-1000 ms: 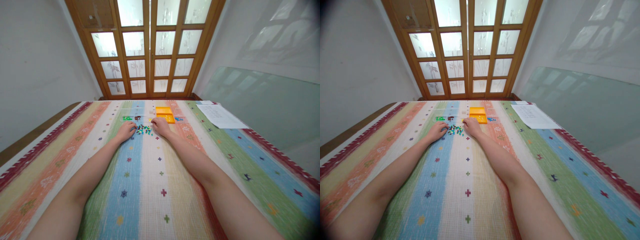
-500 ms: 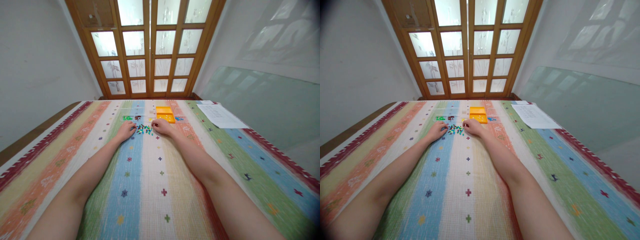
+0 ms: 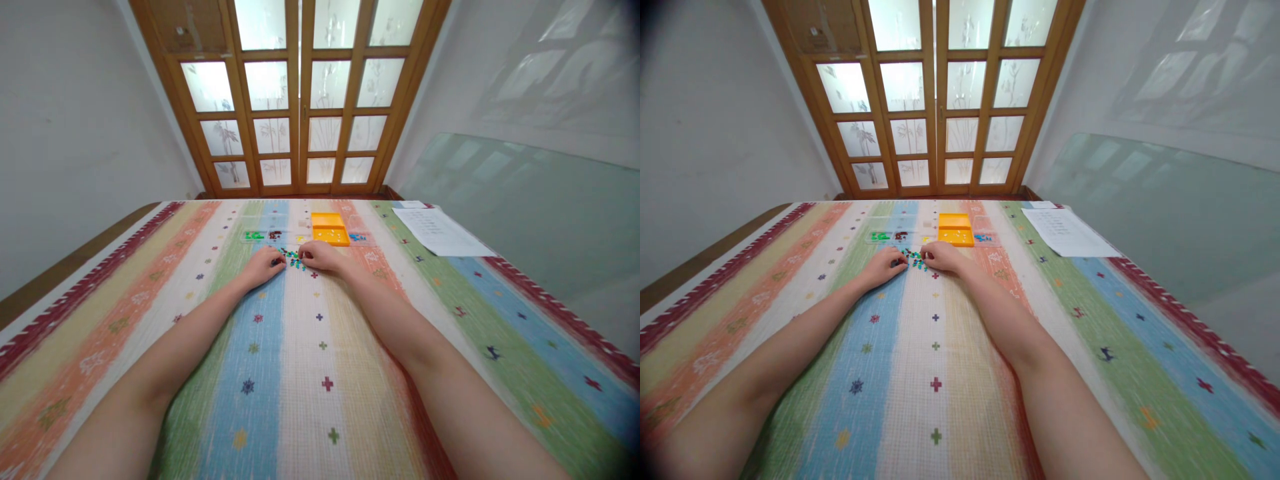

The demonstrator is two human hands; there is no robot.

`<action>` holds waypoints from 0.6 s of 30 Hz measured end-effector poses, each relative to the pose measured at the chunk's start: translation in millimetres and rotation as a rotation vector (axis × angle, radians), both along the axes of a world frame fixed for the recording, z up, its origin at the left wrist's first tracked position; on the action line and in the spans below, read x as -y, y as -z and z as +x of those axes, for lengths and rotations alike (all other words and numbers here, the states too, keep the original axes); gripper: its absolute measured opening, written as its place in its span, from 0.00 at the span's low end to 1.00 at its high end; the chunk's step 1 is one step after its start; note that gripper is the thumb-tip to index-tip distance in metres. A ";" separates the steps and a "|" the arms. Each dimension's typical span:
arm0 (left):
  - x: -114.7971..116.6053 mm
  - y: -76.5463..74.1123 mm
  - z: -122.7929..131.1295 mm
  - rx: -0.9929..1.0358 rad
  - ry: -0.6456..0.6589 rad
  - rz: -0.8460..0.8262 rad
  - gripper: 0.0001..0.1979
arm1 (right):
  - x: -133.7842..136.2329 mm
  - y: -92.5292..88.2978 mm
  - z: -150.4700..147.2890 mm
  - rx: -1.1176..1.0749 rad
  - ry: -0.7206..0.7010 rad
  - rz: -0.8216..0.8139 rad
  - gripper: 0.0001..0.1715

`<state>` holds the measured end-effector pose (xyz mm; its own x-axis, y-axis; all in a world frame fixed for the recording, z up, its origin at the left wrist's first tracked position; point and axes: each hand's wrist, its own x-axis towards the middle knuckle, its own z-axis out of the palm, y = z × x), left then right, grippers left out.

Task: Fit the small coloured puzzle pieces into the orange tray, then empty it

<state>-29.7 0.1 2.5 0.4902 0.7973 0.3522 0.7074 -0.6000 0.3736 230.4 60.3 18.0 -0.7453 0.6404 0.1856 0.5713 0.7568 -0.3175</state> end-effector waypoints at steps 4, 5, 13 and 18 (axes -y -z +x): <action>0.3 1.3 2.2 -0.024 0.011 0.008 0.07 | 1.1 0.5 -2.3 0.007 0.005 0.023 0.09; 0.1 1.4 1.6 -0.036 0.010 0.015 0.07 | 0.8 1.7 -2.8 0.007 0.000 0.030 0.09; -0.3 -0.3 -8.6 -0.095 -0.034 0.073 0.10 | -0.7 9.5 -6.0 -0.135 0.000 0.112 0.08; -3.7 -0.8 -16.7 -0.077 -0.046 0.060 0.10 | -16.7 4.6 7.0 -0.405 0.150 0.122 0.08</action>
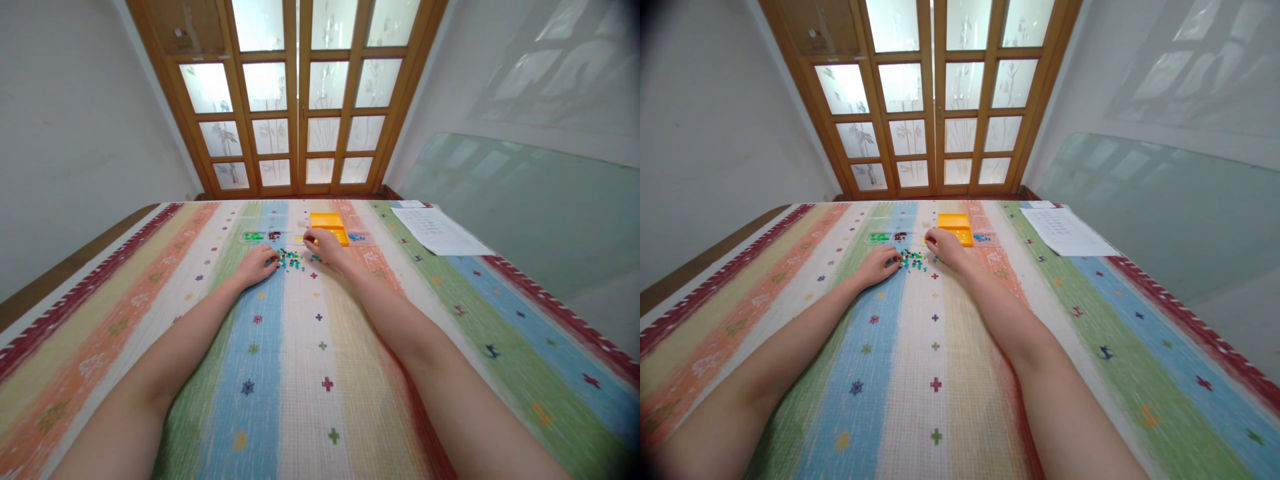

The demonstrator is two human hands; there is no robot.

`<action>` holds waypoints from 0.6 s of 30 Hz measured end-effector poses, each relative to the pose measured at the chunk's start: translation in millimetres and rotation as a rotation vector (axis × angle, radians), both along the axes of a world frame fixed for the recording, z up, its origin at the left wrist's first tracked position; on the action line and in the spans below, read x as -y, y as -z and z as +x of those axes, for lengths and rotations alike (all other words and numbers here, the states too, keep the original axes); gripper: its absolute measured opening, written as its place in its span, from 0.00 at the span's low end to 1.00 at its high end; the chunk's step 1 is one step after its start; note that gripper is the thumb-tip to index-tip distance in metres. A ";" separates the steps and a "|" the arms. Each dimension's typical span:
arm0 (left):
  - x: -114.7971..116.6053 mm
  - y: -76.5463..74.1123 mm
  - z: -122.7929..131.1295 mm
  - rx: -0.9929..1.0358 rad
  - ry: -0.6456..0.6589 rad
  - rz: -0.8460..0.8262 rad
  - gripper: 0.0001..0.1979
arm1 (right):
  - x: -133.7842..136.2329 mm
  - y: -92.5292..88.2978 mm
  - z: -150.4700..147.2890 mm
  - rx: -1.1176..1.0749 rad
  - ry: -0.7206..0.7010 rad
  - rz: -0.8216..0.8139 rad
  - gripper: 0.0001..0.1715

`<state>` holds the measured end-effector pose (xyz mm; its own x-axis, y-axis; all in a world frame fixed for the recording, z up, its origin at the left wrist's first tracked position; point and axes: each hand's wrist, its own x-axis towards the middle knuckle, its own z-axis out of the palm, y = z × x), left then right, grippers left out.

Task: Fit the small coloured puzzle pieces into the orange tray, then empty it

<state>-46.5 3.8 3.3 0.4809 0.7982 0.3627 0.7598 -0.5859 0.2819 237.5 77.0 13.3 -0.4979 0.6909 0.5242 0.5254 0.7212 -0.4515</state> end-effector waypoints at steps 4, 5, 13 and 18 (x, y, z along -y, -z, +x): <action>-3.5 0.9 -7.3 0.016 0.030 -0.009 0.09 | -28.1 -0.6 32.9 -0.213 0.224 -0.010 0.07; -4.1 1.1 -8.6 0.018 0.040 -0.014 0.09 | -34.6 0.1 43.3 -0.261 0.300 -0.002 0.08; -5.3 0.6 -11.9 0.011 0.036 -0.051 0.04 | -52.2 17.1 120.8 -0.406 0.644 0.063 0.16; -5.8 -0.1 -13.7 -0.006 0.025 -0.044 0.05 | -55.7 33.8 140.7 -0.456 0.732 0.026 0.19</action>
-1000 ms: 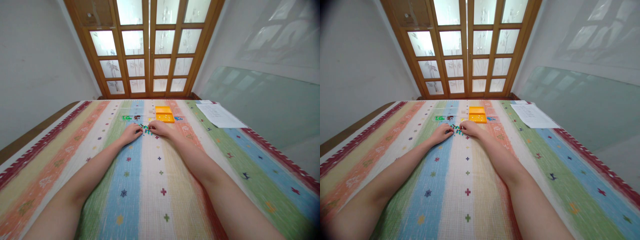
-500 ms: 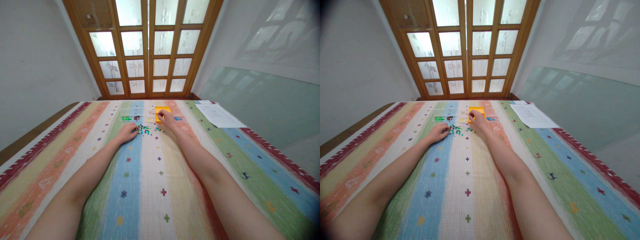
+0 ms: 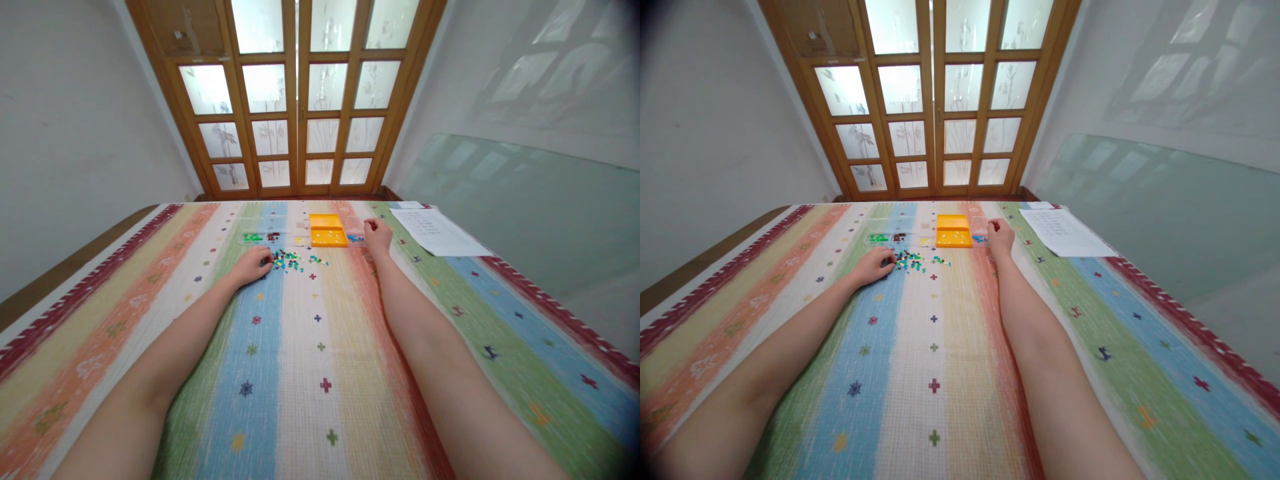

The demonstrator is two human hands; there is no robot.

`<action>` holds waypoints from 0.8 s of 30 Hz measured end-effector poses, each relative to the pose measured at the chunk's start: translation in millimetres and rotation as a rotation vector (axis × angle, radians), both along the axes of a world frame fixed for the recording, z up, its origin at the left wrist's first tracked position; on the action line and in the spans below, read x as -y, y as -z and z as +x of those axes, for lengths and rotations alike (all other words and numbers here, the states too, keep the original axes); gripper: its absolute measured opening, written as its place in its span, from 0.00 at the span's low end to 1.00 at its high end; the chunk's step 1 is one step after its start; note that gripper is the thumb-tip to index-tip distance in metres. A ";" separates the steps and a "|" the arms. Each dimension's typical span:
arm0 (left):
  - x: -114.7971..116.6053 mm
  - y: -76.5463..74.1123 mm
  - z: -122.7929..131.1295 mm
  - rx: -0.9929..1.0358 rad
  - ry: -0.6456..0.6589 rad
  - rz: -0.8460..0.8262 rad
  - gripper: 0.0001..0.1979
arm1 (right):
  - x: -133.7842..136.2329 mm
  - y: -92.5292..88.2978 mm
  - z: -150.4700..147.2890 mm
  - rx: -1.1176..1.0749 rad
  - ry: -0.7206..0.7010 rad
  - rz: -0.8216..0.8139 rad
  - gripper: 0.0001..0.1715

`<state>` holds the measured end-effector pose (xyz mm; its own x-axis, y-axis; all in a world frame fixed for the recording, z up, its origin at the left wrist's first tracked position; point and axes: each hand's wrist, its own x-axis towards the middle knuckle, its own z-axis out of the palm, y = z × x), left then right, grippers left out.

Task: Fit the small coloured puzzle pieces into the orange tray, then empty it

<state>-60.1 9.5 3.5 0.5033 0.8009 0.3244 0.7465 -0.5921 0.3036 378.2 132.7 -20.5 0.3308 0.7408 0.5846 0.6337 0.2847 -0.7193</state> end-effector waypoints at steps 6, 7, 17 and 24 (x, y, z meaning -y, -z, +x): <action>-5.1 4.4 -4.1 -0.011 -0.021 0.010 0.08 | -5.6 8.8 3.4 -0.086 0.046 -0.005 0.20; -5.8 5.3 -4.6 -0.011 -0.023 0.011 0.09 | -5.8 9.0 3.5 -0.088 0.052 -0.010 0.20; -5.2 4.3 -3.7 0.004 -0.050 0.000 0.07 | 3.3 2.8 0.8 -0.076 0.066 -0.077 0.20; -6.2 3.8 -4.3 0.000 -0.052 0.002 0.09 | 2.7 3.2 -1.2 -0.079 0.076 -0.078 0.20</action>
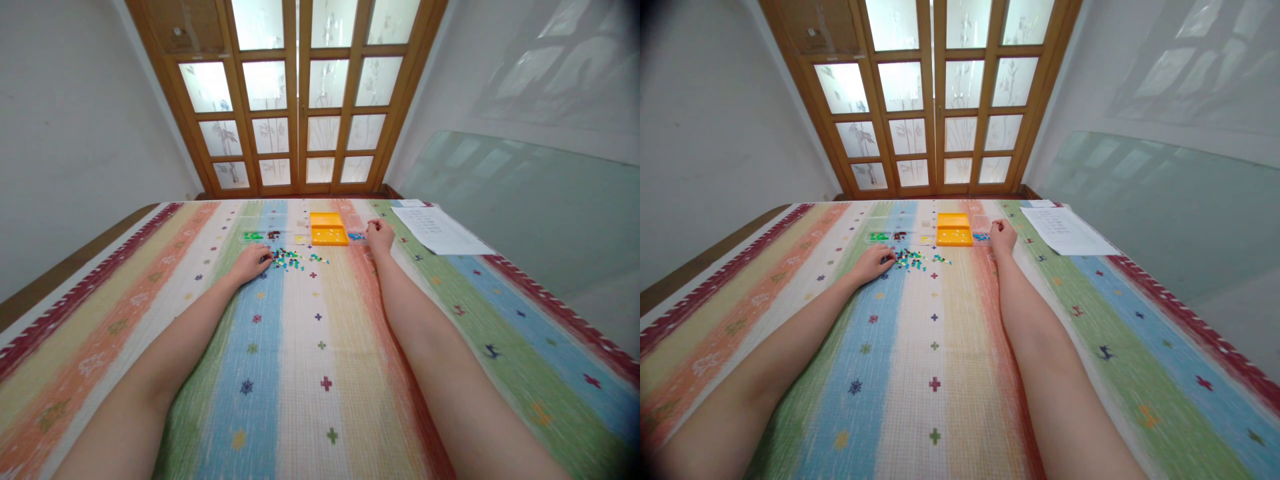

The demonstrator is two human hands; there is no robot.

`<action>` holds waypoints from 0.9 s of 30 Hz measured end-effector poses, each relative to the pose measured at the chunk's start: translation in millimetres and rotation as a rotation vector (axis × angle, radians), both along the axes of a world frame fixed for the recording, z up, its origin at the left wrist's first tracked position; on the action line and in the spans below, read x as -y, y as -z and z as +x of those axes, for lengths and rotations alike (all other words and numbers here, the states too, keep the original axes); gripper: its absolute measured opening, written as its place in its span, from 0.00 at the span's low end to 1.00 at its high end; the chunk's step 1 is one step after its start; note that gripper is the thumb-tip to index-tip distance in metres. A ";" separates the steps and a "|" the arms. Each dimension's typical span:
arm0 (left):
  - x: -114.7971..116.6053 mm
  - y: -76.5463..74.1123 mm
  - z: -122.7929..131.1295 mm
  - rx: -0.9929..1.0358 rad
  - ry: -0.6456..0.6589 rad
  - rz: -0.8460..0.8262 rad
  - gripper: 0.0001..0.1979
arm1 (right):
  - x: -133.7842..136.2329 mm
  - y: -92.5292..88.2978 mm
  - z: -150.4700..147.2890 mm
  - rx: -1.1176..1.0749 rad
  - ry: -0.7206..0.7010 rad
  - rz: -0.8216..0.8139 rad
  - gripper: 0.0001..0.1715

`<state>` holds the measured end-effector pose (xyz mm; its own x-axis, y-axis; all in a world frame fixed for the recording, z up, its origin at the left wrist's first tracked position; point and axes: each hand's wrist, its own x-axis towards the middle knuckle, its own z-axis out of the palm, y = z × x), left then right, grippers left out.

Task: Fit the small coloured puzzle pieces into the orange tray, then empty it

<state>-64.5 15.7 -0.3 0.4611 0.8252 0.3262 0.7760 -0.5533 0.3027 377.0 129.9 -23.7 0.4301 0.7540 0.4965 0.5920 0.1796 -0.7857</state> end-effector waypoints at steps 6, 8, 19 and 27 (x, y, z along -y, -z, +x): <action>-0.8 2.9 -0.7 0.015 -0.010 -0.006 0.10 | 2.5 1.2 -0.9 0.027 0.096 0.009 0.19; -1.3 4.4 -0.5 0.019 -0.011 -0.004 0.10 | 5.6 0.4 -2.5 0.055 0.148 0.003 0.19; 0.9 4.6 6.1 0.041 -0.040 -0.001 0.09 | 20.3 -7.6 -21.1 0.395 -0.043 -0.073 0.14; 0.1 9.4 5.4 0.218 -0.150 -0.006 0.06 | 30.0 -10.4 -31.2 0.277 -0.083 0.006 0.18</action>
<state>-59.0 15.6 -9.7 0.2526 0.8814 0.3991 0.7657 -0.4343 0.4744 345.8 99.9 -13.3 0.2142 0.7776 0.5912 0.7670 0.2409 -0.5947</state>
